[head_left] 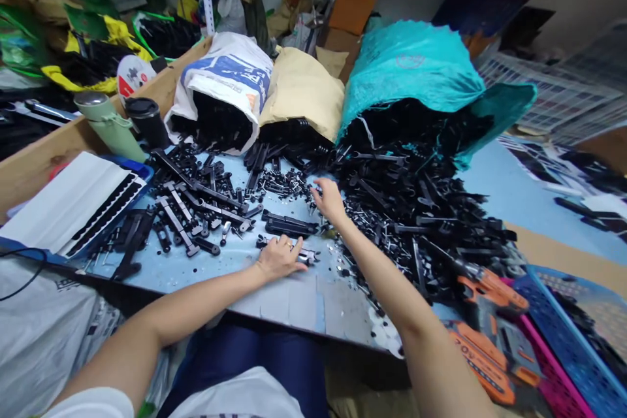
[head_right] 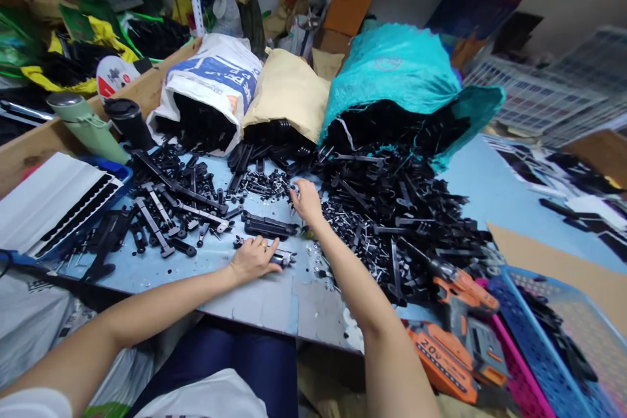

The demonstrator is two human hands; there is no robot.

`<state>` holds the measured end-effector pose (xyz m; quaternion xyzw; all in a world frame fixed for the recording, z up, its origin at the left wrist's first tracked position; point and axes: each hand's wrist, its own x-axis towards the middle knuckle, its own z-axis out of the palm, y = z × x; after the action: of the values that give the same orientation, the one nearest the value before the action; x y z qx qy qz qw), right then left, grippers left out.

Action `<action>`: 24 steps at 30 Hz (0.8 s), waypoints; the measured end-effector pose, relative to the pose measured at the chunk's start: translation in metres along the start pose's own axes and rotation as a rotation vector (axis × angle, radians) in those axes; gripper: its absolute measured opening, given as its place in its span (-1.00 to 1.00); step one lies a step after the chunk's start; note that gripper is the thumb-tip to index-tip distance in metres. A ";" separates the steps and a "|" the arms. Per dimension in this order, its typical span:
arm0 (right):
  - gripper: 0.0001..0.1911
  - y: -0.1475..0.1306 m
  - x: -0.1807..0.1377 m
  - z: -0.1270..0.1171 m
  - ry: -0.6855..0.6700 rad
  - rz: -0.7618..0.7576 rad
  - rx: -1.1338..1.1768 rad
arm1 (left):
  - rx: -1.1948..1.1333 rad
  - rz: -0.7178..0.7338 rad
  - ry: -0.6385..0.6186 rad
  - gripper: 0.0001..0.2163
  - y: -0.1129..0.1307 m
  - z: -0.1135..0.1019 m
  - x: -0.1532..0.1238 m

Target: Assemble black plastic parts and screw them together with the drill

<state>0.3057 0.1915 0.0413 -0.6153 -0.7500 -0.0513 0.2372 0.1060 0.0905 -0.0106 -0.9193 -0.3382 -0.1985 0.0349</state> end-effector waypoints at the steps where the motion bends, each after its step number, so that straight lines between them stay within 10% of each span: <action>1: -0.71 0.008 0.022 0.005 -0.094 -0.015 -0.133 | 0.028 -0.031 -0.031 -0.34 -0.004 0.004 0.010; 7: -0.73 0.009 0.083 0.040 -0.325 -0.084 -0.366 | 0.041 -0.193 0.042 -0.51 -0.035 -0.018 0.038; 14: -0.74 0.028 0.065 0.014 -0.333 -0.164 -0.381 | 0.205 -0.798 -0.124 -0.67 -0.180 -0.081 0.038; 18: -0.75 0.004 -0.012 -0.018 -0.082 -0.253 -0.165 | 0.159 -0.790 -0.232 -0.69 -0.238 -0.082 0.058; 24: -0.69 -0.064 -0.179 -0.041 -0.065 -0.437 0.095 | -0.006 -0.714 -0.353 -0.69 -0.238 -0.050 0.113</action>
<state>0.2802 0.0003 0.0158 -0.4277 -0.8743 -0.0460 0.2248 0.0157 0.3323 0.0627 -0.7640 -0.6366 -0.0381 -0.0976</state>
